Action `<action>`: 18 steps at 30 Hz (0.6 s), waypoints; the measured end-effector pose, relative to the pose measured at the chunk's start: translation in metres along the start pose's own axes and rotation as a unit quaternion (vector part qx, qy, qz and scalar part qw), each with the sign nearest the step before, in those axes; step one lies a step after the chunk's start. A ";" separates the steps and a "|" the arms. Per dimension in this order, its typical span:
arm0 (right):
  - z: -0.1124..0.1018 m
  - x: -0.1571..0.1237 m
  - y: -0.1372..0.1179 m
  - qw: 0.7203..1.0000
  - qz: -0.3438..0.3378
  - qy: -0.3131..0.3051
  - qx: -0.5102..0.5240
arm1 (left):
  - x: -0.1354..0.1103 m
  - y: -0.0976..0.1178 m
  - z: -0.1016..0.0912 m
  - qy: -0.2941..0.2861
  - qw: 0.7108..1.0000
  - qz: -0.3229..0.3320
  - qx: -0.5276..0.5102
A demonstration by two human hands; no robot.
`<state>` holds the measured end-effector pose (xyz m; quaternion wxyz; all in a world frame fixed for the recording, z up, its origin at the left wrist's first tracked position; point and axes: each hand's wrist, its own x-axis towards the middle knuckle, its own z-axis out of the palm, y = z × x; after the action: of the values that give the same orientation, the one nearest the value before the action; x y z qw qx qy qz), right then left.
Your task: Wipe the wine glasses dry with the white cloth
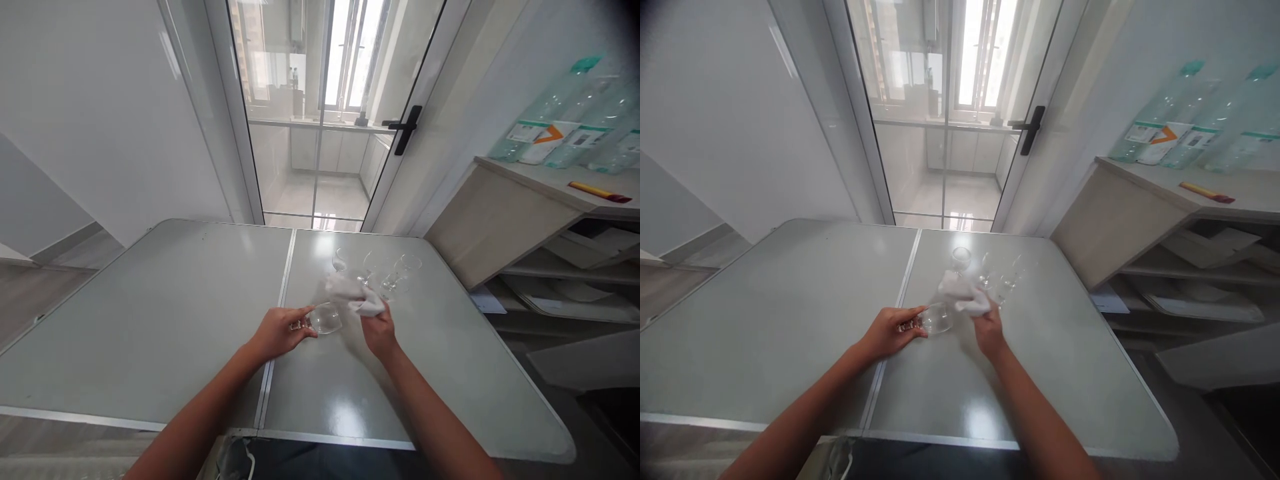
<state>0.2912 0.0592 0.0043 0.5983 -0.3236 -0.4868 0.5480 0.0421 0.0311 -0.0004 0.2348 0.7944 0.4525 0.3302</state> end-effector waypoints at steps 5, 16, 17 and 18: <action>0.005 -0.003 -0.019 0.971 0.071 -0.227 -0.027 | -0.004 -0.006 0.005 0.033 0.974 0.135 0.181; -0.007 0.004 -0.022 0.945 0.143 -0.283 -0.084 | -0.007 -0.009 0.009 0.066 0.984 0.121 0.116; -0.009 0.005 -0.024 0.936 0.145 -0.309 -0.090 | -0.008 -0.009 0.009 0.068 0.985 0.113 0.107; -0.011 0.006 -0.026 0.924 0.143 -0.340 -0.099 | -0.008 -0.010 0.010 0.067 0.986 0.112 0.103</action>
<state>0.3095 0.0622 0.0259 0.2777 -0.2414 -0.6611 0.6538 0.0407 0.0283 -0.0160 0.0826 0.8360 0.4071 0.3587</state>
